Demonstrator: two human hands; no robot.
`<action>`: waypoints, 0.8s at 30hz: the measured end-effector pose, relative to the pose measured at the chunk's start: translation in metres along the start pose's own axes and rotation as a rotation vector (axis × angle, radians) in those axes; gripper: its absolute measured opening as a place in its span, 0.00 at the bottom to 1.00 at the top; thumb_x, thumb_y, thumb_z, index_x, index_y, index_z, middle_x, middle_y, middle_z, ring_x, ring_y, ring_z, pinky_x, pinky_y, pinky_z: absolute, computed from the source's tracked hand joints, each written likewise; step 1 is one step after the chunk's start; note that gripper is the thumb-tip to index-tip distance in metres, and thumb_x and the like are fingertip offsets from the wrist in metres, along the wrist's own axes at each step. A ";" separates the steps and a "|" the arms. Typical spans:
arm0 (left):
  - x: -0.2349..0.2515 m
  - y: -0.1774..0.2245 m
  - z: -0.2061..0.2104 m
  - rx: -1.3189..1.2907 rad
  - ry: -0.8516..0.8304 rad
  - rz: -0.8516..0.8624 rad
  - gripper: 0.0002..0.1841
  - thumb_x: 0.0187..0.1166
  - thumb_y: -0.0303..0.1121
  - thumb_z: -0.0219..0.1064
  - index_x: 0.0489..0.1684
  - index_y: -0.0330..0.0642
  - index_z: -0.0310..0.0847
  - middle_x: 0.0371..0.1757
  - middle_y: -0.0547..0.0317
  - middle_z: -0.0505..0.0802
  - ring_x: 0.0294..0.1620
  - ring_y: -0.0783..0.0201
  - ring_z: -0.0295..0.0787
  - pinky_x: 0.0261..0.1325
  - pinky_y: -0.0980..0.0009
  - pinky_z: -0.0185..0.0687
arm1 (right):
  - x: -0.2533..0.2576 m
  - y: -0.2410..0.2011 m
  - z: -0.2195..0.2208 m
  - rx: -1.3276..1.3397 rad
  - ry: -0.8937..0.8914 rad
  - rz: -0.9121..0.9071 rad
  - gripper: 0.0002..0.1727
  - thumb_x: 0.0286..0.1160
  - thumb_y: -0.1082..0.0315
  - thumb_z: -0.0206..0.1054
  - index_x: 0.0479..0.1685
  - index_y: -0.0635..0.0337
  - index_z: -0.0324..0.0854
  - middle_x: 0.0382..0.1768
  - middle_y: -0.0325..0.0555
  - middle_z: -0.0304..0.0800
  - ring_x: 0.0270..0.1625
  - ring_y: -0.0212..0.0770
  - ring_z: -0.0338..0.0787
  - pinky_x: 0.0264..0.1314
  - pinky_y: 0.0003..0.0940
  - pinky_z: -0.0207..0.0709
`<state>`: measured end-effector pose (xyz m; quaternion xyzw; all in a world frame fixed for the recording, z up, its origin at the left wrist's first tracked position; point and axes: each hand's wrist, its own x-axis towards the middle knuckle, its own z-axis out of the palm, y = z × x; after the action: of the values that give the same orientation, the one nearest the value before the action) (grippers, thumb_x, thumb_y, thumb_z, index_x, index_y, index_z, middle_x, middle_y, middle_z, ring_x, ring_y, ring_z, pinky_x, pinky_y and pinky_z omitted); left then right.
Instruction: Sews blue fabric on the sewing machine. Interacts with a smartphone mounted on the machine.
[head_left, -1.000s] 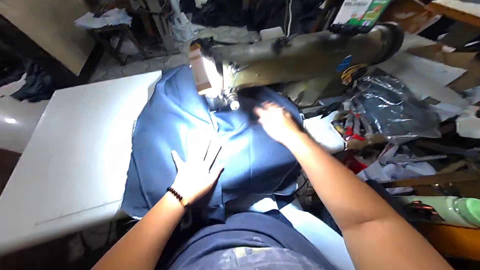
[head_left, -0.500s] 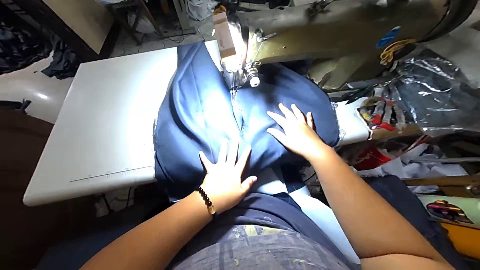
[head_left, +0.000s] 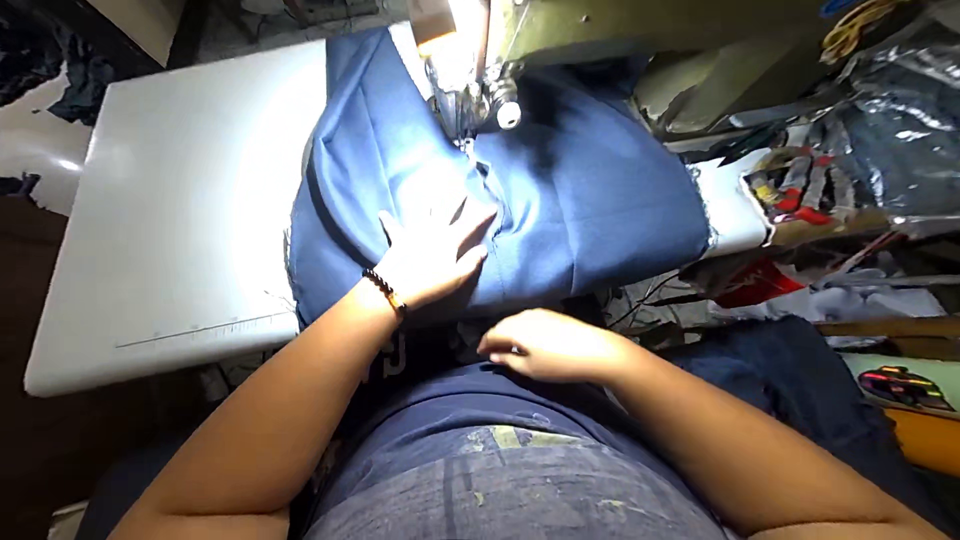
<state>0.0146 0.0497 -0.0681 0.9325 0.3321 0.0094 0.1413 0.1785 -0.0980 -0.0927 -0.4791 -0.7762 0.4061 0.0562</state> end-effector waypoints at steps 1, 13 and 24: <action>0.006 -0.002 -0.004 -0.044 0.127 0.057 0.26 0.85 0.50 0.53 0.82 0.62 0.76 0.81 0.51 0.81 0.83 0.40 0.73 0.70 0.21 0.61 | -0.002 -0.003 -0.009 0.058 0.222 -0.119 0.14 0.86 0.67 0.58 0.51 0.61 0.90 0.44 0.50 0.95 0.49 0.44 0.93 0.56 0.46 0.84; 0.076 -0.039 -0.001 -0.310 0.272 0.379 0.18 0.84 0.45 0.61 0.45 0.40 0.90 0.43 0.49 0.88 0.50 0.55 0.83 0.56 0.58 0.74 | 0.054 0.039 -0.043 0.448 1.196 -0.084 0.11 0.88 0.72 0.53 0.53 0.67 0.79 0.39 0.41 0.91 0.40 0.27 0.92 0.47 0.24 0.88; 0.072 -0.037 -0.015 -0.312 0.420 0.430 0.19 0.84 0.42 0.63 0.23 0.38 0.86 0.34 0.54 0.89 0.42 0.64 0.85 0.46 0.67 0.74 | 0.056 0.041 -0.043 0.137 1.113 -0.126 0.11 0.74 0.61 0.71 0.30 0.59 0.89 0.33 0.42 0.89 0.43 0.34 0.86 0.50 0.30 0.76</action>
<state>0.0464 0.1257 -0.0691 0.9260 0.1444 0.2816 0.2057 0.1971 -0.0203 -0.1090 -0.5689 -0.6285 0.1374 0.5124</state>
